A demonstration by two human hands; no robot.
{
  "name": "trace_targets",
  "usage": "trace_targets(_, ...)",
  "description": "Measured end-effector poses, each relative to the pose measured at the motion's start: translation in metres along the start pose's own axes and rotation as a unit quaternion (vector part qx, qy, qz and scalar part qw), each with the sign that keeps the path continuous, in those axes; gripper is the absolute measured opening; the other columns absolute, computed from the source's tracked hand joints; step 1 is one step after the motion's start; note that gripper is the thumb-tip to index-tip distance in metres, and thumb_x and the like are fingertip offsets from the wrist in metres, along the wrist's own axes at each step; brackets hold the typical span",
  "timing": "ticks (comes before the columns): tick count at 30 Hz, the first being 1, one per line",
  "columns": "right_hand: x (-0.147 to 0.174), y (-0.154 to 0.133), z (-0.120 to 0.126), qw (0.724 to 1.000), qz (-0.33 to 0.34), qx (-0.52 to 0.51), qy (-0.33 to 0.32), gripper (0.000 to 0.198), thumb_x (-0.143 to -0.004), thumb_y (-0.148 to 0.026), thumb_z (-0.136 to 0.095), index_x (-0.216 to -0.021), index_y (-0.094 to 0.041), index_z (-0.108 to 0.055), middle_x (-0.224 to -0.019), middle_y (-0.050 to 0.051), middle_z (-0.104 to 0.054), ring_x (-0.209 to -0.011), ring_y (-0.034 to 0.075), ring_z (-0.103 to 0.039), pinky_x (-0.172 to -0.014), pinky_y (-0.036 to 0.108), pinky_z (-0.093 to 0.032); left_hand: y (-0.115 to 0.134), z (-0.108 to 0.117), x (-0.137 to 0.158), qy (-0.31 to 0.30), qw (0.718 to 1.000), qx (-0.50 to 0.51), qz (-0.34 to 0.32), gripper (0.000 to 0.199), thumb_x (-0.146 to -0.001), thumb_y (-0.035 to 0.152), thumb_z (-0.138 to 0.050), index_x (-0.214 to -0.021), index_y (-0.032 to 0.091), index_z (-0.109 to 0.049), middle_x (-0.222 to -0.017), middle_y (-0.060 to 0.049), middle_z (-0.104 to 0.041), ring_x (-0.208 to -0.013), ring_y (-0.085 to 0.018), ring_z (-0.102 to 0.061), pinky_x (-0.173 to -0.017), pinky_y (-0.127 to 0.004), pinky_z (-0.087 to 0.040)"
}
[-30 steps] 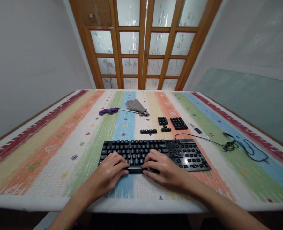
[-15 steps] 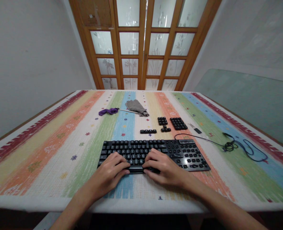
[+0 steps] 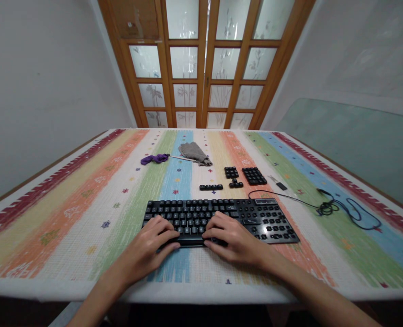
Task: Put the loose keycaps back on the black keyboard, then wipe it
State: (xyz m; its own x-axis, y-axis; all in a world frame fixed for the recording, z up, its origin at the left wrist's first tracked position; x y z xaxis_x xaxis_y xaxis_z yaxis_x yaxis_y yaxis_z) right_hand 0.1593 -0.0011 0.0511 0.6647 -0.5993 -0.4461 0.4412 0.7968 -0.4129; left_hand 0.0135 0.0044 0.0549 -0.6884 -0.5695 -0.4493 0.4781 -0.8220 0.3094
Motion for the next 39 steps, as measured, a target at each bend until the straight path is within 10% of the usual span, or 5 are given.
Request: trace_targets(39,-0.001,-0.003,0.003,1.0,0.01,-0.011,0.014,0.015,-0.096,-0.02,-0.056,-0.1,-0.016,-0.07,-0.092,0.009,-0.065,-0.085,0.019,-0.054,-0.075,0.035,-0.047,-0.014,0.006,0.006,-0.006,0.999,-0.004,0.048,0.009,-0.097,0.024,-0.059,-0.1,0.02,-0.067,-0.097,-0.005,-0.062,-0.092,-0.02,-0.057,-0.083,-0.035,-0.052)
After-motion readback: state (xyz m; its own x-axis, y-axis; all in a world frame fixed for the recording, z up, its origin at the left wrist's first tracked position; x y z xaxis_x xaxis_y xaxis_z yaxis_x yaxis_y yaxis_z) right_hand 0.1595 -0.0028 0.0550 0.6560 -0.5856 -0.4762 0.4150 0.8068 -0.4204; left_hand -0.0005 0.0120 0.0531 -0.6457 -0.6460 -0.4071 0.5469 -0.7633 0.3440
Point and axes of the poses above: each hand's wrist, its own x-axis away from the middle knuckle, its own z-axis out of the back of the hand, y = z × x, the point moved 10 cm from there along -x, towards the middle knuckle
